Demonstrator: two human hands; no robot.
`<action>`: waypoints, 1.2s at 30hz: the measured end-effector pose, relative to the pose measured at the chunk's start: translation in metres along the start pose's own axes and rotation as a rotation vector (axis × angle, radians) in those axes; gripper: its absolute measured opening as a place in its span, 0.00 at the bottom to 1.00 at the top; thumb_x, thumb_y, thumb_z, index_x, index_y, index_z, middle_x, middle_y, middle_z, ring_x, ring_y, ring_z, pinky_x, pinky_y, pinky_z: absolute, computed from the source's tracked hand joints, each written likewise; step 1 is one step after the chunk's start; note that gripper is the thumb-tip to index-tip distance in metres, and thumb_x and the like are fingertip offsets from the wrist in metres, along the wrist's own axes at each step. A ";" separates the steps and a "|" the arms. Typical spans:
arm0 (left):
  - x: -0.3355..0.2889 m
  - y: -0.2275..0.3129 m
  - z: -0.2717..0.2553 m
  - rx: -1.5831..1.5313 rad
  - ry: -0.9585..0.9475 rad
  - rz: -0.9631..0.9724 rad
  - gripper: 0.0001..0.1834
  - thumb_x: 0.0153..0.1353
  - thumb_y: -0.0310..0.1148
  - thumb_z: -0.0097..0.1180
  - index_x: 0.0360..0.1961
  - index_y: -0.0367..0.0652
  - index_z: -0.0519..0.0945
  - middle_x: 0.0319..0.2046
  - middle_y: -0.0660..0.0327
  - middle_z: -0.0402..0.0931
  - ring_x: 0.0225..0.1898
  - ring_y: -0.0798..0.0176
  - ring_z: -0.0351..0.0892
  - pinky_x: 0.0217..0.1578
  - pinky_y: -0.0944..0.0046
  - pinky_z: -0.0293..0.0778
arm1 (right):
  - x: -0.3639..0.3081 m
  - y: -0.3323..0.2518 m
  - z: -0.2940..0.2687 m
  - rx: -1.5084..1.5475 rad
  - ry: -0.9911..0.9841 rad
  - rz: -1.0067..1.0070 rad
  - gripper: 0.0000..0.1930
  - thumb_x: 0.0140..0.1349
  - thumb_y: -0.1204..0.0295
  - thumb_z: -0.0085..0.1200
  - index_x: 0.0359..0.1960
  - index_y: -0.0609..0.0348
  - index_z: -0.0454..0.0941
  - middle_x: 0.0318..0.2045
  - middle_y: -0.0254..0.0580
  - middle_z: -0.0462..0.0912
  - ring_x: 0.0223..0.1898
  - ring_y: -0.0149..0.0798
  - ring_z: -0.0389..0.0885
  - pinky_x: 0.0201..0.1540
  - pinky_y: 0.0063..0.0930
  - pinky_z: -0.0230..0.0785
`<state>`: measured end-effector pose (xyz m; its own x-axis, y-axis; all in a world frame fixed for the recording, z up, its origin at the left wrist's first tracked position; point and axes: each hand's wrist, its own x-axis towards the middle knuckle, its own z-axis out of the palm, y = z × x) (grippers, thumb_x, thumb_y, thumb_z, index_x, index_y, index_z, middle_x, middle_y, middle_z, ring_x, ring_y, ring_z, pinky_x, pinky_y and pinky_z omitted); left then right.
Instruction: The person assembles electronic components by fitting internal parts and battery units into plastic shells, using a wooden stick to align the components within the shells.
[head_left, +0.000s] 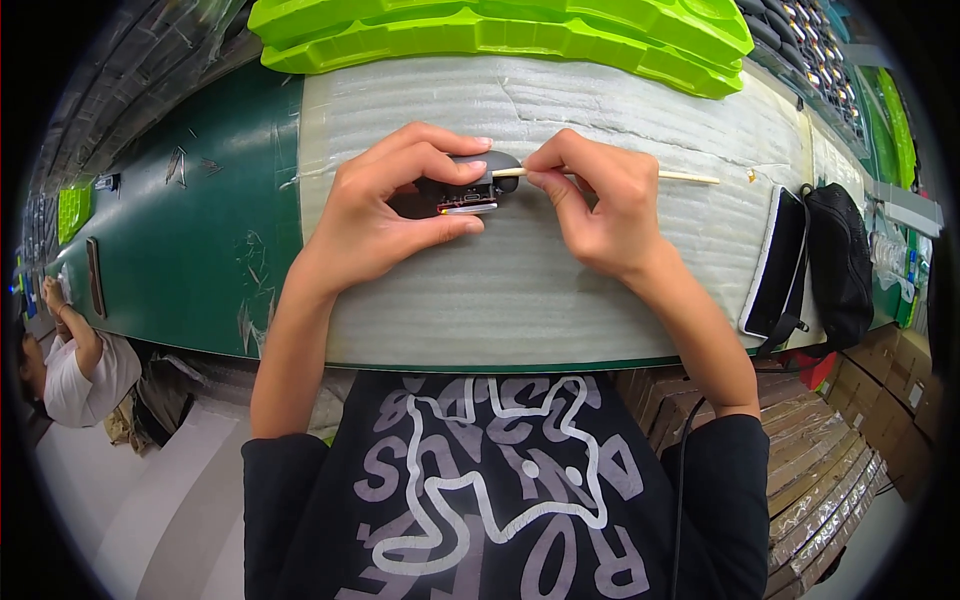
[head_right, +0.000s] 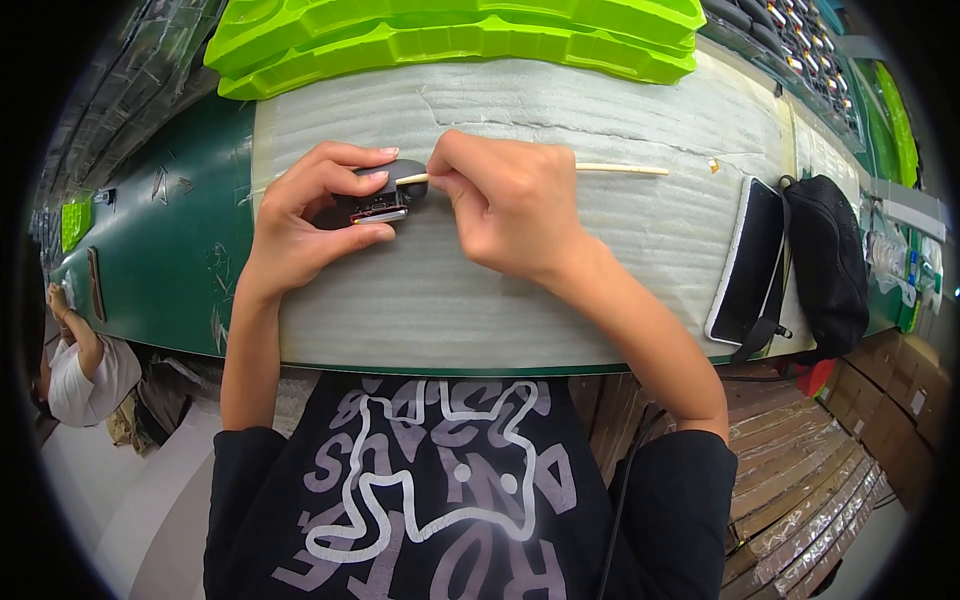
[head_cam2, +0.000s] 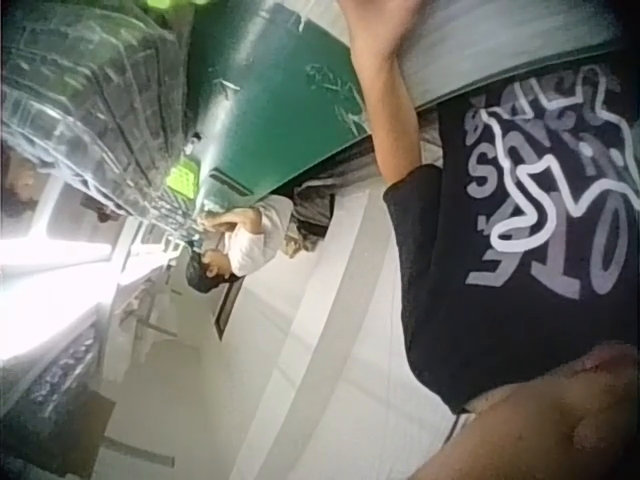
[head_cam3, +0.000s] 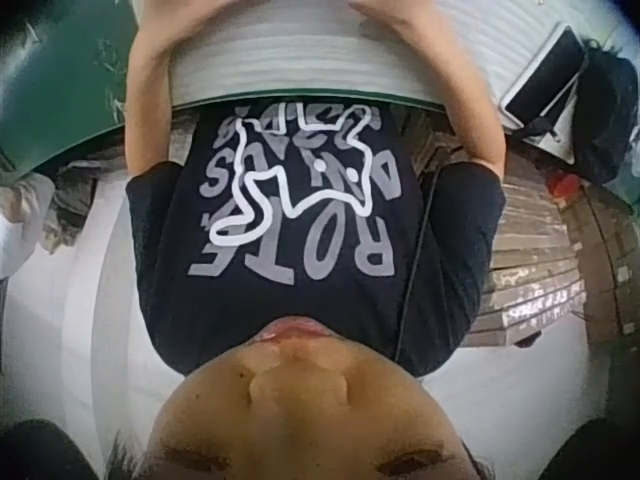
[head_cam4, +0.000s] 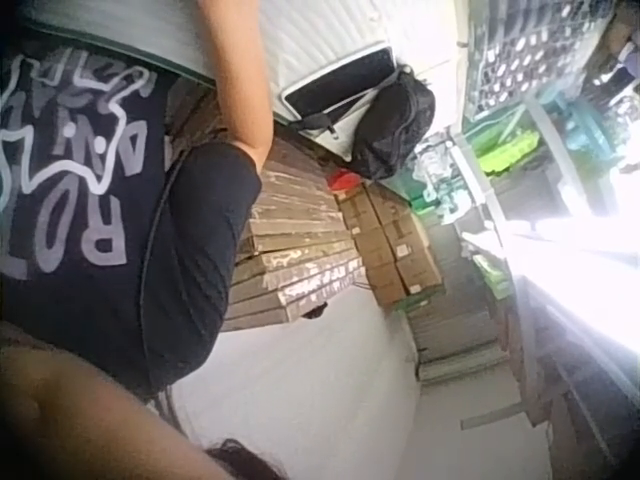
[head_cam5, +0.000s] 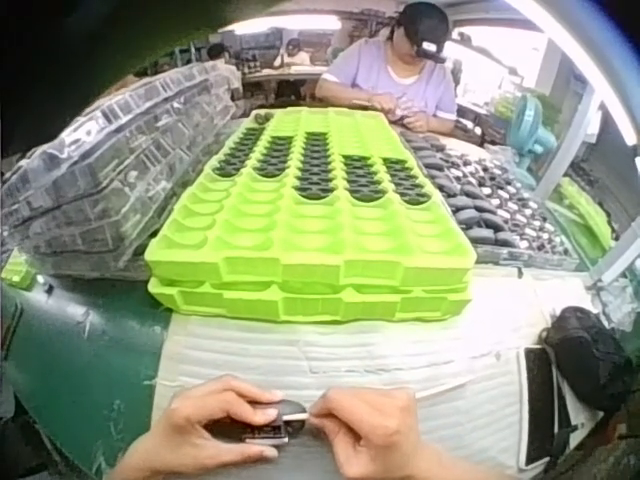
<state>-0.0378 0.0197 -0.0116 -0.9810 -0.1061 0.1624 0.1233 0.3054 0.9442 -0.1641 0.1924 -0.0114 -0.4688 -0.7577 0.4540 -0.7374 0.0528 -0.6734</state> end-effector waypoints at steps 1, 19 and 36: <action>0.000 -0.002 0.001 0.000 0.010 -0.003 0.19 0.42 0.21 0.66 0.38 0.39 0.79 0.46 0.60 0.74 0.40 0.71 0.76 0.33 0.74 0.75 | 0.001 -0.001 -0.001 0.004 -0.008 0.020 0.05 0.47 0.79 0.54 0.21 0.55 0.71 0.14 0.35 0.73 0.15 0.38 0.73 0.15 0.29 0.58; 0.002 0.005 0.005 0.049 0.036 -0.075 0.26 0.43 0.23 0.65 0.48 0.42 0.76 0.47 0.60 0.73 0.45 0.64 0.75 0.39 0.69 0.75 | 0.001 0.003 -0.007 0.067 -0.054 0.107 0.04 0.49 0.77 0.55 0.23 0.55 0.72 0.15 0.36 0.75 0.16 0.39 0.73 0.17 0.29 0.59; 0.003 0.005 0.007 0.361 0.013 0.176 0.29 0.39 0.22 0.67 0.49 0.39 0.76 0.47 0.55 0.76 0.48 0.58 0.77 0.47 0.64 0.73 | -0.004 0.003 0.000 -0.054 0.022 -0.038 0.06 0.44 0.80 0.52 0.20 0.54 0.69 0.13 0.35 0.73 0.14 0.38 0.72 0.14 0.30 0.56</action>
<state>-0.0415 0.0274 -0.0087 -0.9473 -0.0335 0.3187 0.2267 0.6329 0.7403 -0.1645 0.1959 -0.0150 -0.4504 -0.7450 0.4920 -0.7797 0.0598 -0.6233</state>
